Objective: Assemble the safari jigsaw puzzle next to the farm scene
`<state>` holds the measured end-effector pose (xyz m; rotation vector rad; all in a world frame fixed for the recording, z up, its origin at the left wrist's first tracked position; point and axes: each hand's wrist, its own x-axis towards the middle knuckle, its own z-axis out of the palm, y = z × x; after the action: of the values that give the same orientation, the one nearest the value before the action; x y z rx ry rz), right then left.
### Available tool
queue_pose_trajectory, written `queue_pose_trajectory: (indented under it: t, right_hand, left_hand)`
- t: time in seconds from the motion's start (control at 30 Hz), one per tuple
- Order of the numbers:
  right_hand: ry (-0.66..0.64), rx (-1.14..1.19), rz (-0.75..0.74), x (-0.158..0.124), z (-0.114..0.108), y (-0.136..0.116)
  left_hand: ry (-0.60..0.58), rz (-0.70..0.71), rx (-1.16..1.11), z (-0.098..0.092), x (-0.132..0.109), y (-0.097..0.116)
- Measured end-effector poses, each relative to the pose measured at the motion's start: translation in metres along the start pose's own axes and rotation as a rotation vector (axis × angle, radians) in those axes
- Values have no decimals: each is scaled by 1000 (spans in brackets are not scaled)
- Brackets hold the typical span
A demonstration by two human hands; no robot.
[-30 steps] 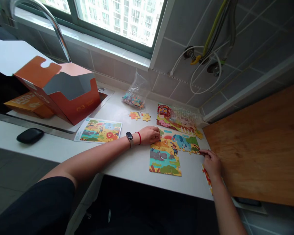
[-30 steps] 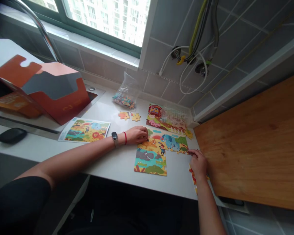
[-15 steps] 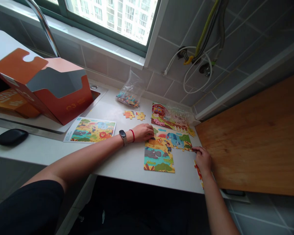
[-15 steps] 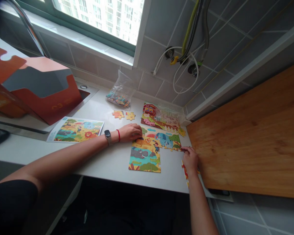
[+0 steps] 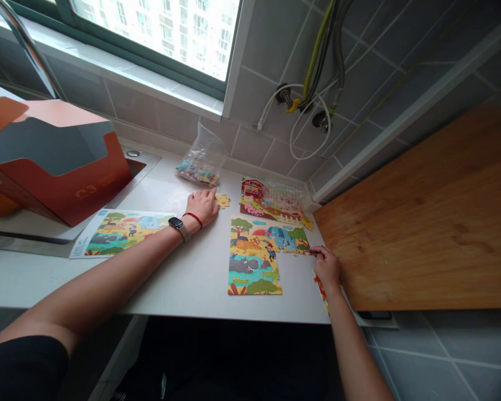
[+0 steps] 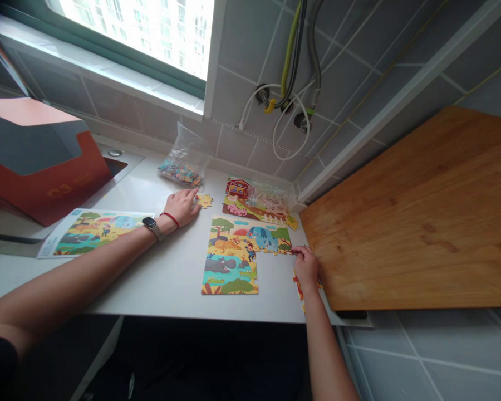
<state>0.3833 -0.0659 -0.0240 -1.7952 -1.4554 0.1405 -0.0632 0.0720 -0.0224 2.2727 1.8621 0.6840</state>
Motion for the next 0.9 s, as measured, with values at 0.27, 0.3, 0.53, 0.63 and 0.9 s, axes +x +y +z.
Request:
queue_pose_trajectory:
  t: [0.27, 0.3, 0.53, 0.63, 0.9]
  right_hand:
    - [148, 59, 27, -2, -6, -7]
    - [189, 65, 29, -2, -11, -9]
    - [120, -33, 2, -36, -63, -23]
    - [16, -232, 15, -76, -73, -12]
    - [32, -365, 211, -128, -76, 5]
  left_hand:
    - [-51, 109, -15, 2, 3, 2]
    - [-52, 121, -17, 3, 2, 2]
    - [-51, 216, -34, 13, 2, -3]
    - [-40, 245, -24, 17, 4, -7]
    - [-79, 253, 46, 13, 4, -6]
